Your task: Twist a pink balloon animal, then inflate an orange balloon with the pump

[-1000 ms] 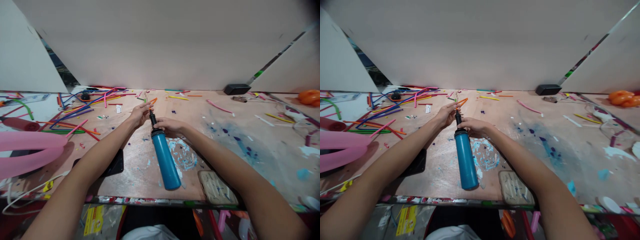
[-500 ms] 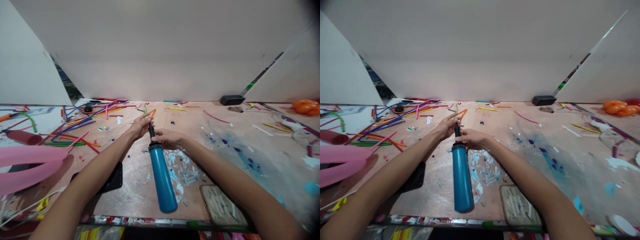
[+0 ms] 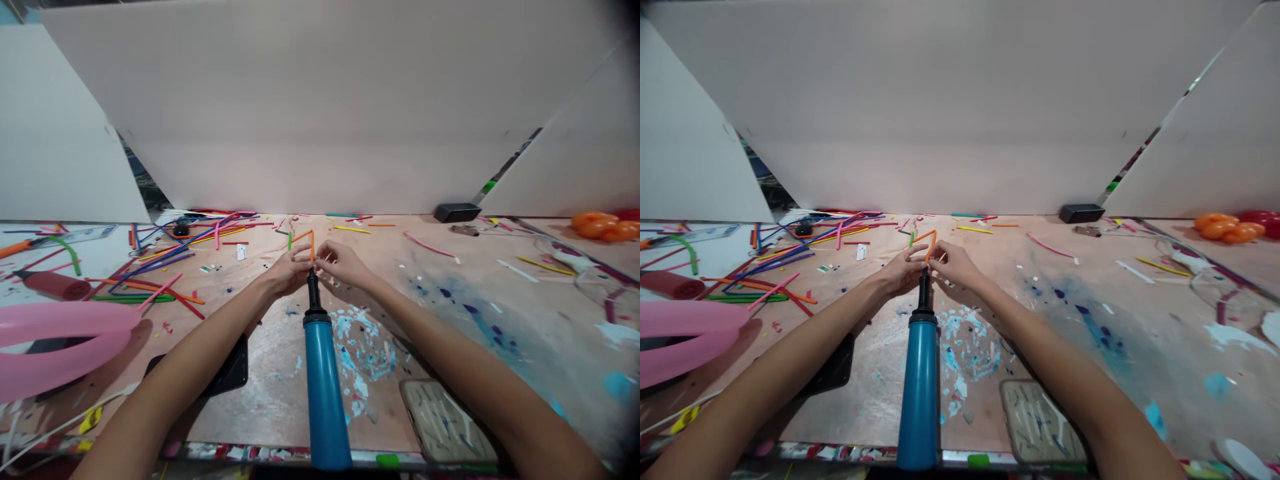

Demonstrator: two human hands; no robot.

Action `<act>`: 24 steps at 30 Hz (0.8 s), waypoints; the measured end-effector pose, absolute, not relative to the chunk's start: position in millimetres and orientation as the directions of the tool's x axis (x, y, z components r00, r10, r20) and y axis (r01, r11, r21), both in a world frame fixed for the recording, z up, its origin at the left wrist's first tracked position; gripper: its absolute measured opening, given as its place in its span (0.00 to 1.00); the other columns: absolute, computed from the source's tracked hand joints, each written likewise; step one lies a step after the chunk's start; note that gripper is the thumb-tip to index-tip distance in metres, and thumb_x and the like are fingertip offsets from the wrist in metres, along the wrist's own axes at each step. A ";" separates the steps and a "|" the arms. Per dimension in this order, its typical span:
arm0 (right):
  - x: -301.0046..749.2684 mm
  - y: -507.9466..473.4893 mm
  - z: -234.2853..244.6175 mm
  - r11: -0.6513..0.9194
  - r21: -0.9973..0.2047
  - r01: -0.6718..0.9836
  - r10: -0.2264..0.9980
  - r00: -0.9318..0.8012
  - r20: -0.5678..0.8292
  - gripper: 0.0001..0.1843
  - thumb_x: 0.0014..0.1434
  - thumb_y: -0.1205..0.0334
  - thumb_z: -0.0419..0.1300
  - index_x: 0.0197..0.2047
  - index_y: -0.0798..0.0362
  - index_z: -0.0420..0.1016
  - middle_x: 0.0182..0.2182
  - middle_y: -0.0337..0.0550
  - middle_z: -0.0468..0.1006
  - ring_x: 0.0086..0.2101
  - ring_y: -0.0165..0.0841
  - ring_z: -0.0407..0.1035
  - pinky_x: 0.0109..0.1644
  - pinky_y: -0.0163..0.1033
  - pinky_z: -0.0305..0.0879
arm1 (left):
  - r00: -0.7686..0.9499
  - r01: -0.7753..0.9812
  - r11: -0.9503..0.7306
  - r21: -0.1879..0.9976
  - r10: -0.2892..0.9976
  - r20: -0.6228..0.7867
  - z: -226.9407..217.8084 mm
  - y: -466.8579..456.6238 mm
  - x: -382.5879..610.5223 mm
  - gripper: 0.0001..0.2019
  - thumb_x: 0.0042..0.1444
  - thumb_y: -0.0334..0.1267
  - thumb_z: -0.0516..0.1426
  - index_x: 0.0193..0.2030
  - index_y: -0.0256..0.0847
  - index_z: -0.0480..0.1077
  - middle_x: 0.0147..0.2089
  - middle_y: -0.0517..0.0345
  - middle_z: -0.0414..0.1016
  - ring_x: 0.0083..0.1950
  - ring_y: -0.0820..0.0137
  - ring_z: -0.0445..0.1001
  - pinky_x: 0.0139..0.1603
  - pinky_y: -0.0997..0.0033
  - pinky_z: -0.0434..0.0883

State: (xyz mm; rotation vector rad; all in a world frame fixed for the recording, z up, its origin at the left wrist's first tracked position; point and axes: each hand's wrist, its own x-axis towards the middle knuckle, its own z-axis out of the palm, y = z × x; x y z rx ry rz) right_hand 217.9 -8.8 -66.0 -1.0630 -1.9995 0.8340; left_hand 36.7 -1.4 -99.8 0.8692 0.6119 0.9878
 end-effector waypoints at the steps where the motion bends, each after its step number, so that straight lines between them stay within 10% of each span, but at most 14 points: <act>1: 215.1 -8.9 -68.7 0.515 -0.741 0.430 0.846 -0.393 0.360 0.06 0.57 0.61 0.60 0.37 0.54 0.70 0.31 0.41 0.76 0.29 0.29 0.70 0.33 0.34 0.65 | 0.437 -0.459 0.275 0.845 0.898 -0.055 -99.2 -2.5 37.5 0.37 0.39 0.26 0.71 0.58 0.40 0.64 0.42 0.52 0.79 0.33 0.70 0.79 0.37 0.68 0.74; 7: 207.4 -5.6 -83.0 0.608 -0.607 0.512 0.792 -0.445 0.418 0.08 0.56 0.69 0.54 0.37 0.55 0.73 0.33 0.43 0.77 0.33 0.31 0.70 0.37 0.35 0.62 | 0.401 -0.465 0.281 0.840 0.912 -0.084 -100.2 -4.5 41.6 0.50 0.37 0.24 0.70 0.67 0.42 0.55 0.43 0.53 0.78 0.31 0.73 0.77 0.32 0.75 0.71; 24: 214.5 2.0 -88.6 0.605 -0.570 0.556 0.792 -0.491 0.363 0.06 0.50 0.69 0.55 0.34 0.54 0.68 0.27 0.37 0.71 0.27 0.29 0.63 0.31 0.33 0.53 | 0.426 -0.447 0.215 0.868 0.905 -0.005 -111.4 -0.9 42.3 0.45 0.39 0.24 0.68 0.64 0.45 0.57 0.43 0.55 0.77 0.33 0.71 0.77 0.32 0.74 0.71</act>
